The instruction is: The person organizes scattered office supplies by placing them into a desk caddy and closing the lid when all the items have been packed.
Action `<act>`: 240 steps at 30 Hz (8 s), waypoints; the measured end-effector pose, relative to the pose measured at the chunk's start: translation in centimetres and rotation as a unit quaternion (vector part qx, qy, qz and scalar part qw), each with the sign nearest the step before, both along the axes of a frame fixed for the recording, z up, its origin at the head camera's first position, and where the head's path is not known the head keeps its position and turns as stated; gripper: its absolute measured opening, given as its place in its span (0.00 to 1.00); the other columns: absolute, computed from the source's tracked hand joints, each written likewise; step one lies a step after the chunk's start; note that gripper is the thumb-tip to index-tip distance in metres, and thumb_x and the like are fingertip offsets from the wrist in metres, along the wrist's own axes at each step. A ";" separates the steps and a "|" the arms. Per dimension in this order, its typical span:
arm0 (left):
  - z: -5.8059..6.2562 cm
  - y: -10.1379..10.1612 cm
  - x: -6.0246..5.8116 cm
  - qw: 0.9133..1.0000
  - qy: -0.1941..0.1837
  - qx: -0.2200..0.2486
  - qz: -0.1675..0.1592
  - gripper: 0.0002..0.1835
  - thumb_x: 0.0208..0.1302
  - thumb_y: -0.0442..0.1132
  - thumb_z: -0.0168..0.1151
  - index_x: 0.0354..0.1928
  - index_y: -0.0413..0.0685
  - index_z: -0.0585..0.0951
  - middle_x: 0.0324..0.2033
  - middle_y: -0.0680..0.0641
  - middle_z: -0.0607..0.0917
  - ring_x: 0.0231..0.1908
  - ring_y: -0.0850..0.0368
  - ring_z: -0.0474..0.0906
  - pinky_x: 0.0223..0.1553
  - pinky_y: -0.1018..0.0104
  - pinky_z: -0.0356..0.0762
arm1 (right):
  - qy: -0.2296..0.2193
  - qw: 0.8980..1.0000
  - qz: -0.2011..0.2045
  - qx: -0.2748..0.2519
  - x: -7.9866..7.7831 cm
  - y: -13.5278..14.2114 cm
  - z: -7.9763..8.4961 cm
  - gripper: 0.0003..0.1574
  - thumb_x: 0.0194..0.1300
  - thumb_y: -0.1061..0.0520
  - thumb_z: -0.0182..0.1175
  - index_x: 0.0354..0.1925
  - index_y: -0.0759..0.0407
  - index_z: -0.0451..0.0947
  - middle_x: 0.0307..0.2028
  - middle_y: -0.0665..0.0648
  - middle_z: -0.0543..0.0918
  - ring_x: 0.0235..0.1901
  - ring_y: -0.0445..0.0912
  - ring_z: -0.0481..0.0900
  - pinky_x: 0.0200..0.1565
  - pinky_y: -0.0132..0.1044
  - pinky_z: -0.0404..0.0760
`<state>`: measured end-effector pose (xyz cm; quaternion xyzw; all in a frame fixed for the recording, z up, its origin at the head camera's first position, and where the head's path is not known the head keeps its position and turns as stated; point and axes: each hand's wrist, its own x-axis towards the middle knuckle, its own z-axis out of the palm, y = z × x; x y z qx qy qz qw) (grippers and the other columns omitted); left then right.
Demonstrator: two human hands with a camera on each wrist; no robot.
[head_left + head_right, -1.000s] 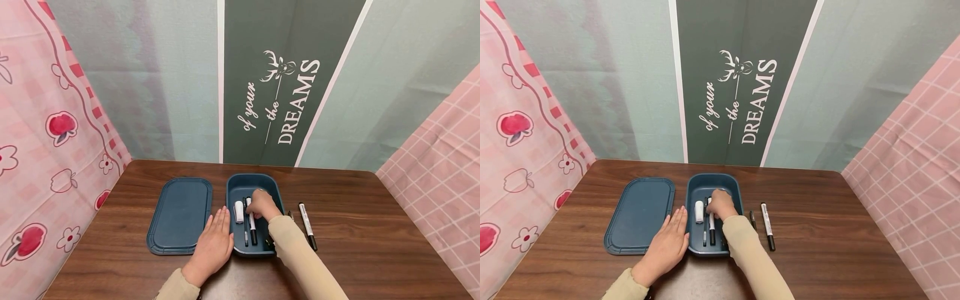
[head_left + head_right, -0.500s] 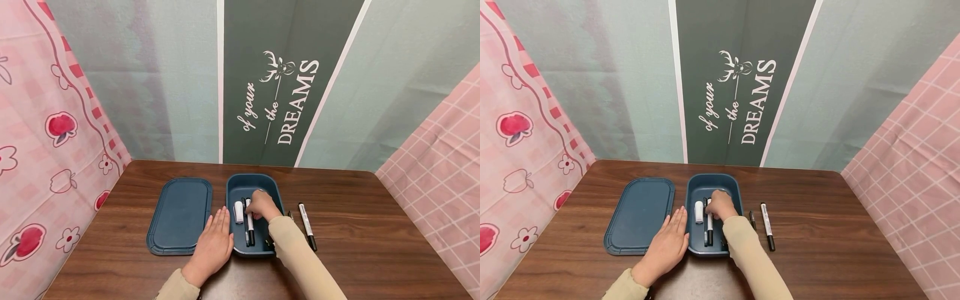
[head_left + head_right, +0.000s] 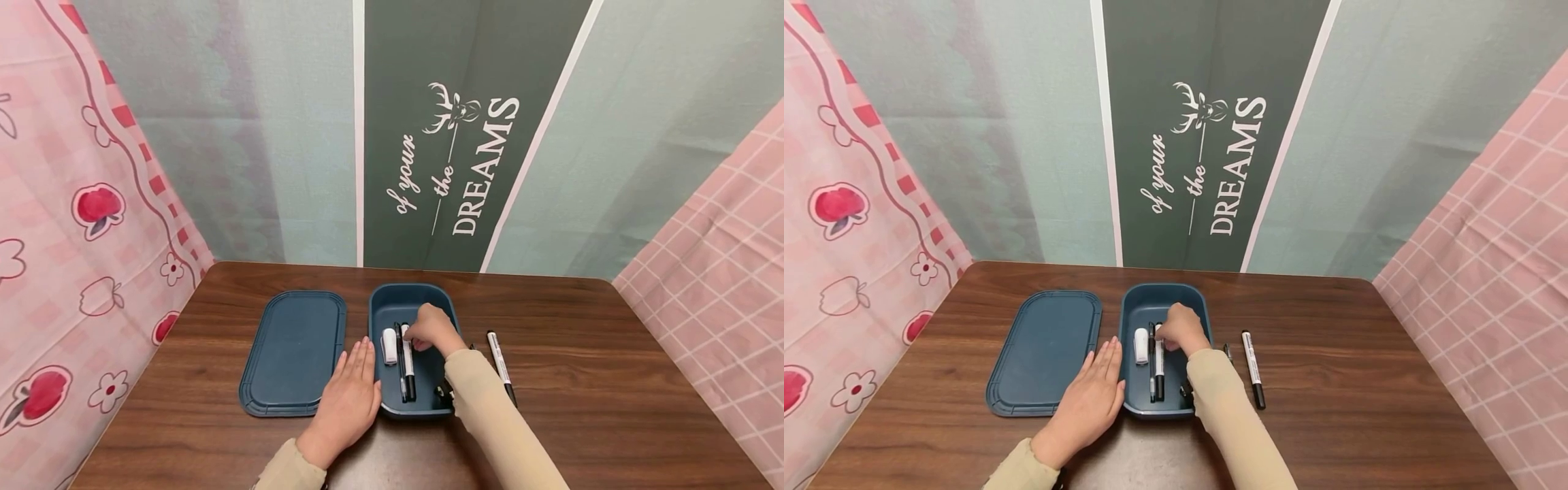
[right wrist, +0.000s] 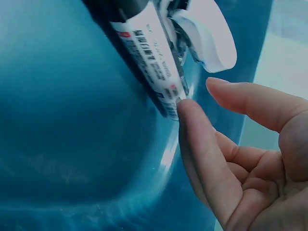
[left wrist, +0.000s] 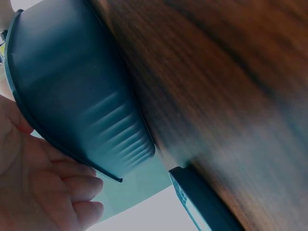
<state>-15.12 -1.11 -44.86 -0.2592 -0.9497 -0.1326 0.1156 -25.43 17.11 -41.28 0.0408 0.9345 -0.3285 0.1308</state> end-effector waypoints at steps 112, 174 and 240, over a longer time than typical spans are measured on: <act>0.2 -0.1 0.2 1.000 -0.011 -0.004 0.000 0.29 0.68 0.40 0.51 0.65 0.27 0.64 0.66 0.33 0.63 0.66 0.44 0.61 0.65 0.52 0.59 | 0.057 0.986 -0.031 0.156 3.8 13.7 -1.9 0.19 0.53 0.62 0.62 0.13 0.58 0.65 0.13 0.52 0.65 0.15 0.44 0.65 0.18 0.34 0.65; 0.3 0.0 0.1 1.000 0.002 -0.007 0.002 0.29 0.68 0.40 0.50 0.65 0.27 0.64 0.65 0.33 0.64 0.66 0.44 0.61 0.65 0.52 0.59 | -0.079 0.777 -0.051 -0.622 2.9 19.7 -1.5 0.24 0.72 0.66 0.36 0.33 0.63 0.79 0.30 0.54 0.84 0.31 0.40 0.82 0.34 0.28 0.81; 0.1 0.0 0.2 1.000 -0.009 0.004 -0.003 0.29 0.68 0.41 0.51 0.65 0.28 0.64 0.65 0.33 0.64 0.66 0.42 0.61 0.65 0.50 0.59 | 0.035 0.993 -0.038 -0.110 -0.2 2.3 1.2 0.10 0.54 0.61 0.68 0.22 0.69 0.82 0.18 0.56 0.81 0.17 0.41 0.79 0.28 0.36 0.84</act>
